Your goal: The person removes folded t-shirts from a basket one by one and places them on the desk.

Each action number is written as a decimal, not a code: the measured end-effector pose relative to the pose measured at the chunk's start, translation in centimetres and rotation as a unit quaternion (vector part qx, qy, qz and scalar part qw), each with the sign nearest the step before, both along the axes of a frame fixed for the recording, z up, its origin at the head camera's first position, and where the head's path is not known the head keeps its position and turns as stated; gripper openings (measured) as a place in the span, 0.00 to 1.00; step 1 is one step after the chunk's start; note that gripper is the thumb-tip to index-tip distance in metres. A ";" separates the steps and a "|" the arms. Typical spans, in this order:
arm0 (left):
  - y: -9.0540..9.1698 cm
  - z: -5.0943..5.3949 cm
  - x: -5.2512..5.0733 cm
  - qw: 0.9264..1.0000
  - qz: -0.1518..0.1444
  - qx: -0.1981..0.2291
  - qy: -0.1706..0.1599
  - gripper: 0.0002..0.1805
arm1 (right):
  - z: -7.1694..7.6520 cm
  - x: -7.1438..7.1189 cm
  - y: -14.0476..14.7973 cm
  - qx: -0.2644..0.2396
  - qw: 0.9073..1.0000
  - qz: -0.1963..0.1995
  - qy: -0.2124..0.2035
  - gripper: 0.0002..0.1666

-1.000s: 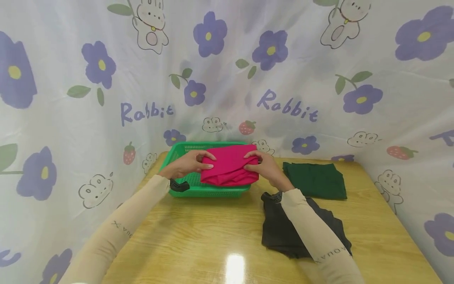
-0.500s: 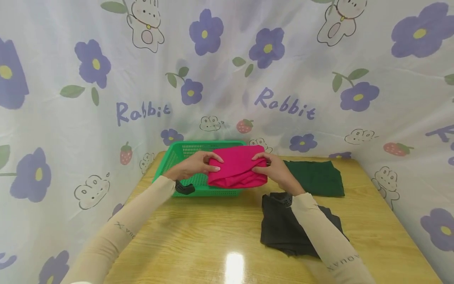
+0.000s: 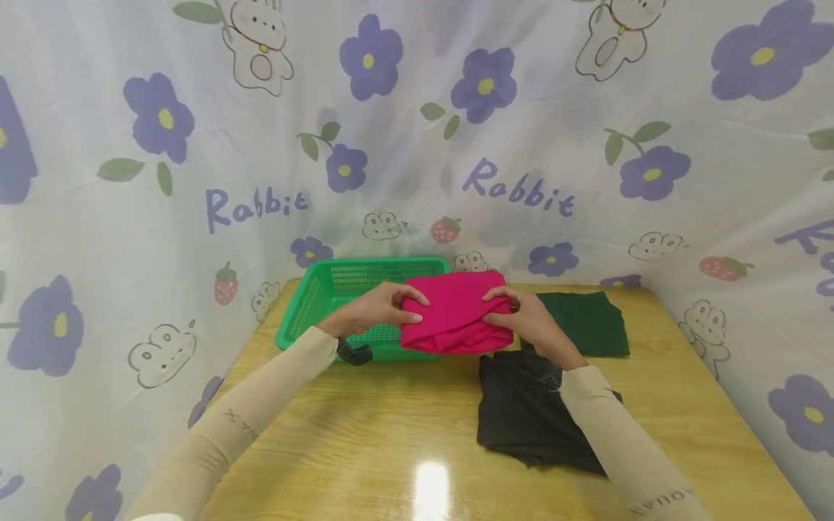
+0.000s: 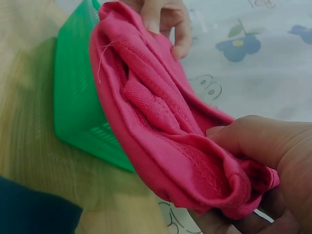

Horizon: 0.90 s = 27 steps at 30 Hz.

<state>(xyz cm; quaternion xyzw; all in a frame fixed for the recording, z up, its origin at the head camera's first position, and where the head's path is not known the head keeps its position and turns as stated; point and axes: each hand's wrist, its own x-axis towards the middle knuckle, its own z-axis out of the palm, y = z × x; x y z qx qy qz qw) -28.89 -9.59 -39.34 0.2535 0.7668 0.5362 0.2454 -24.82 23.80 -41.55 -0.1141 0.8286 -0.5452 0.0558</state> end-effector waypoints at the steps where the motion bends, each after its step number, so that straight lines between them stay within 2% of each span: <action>1: 0.2 0.0 0.1 1.000 -0.002 0.000 0.002 0.17 | 0.0 0.1 0.2 0.001 1.000 -0.001 0.000 0.25; 13: 3.2 -0.9 1.1 1.000 -0.004 -0.011 0.020 0.16 | -0.3 2.0 2.8 0.013 1.000 -0.023 -0.012 0.28; 19: 4.9 -1.6 1.9 0.998 -0.005 -0.024 0.049 0.15 | -0.9 2.7 4.1 0.014 0.999 -0.040 -0.010 0.27; 24: 5.9 -1.6 2.5 0.997 -0.008 -0.027 0.074 0.15 | -1.1 3.2 5.0 0.000 0.999 -0.039 -0.005 0.27; 27: 6.3 -1.5 2.7 0.997 -0.012 -0.021 0.074 0.15 | -1.0 3.6 5.4 -0.007 0.999 -0.038 -0.006 0.27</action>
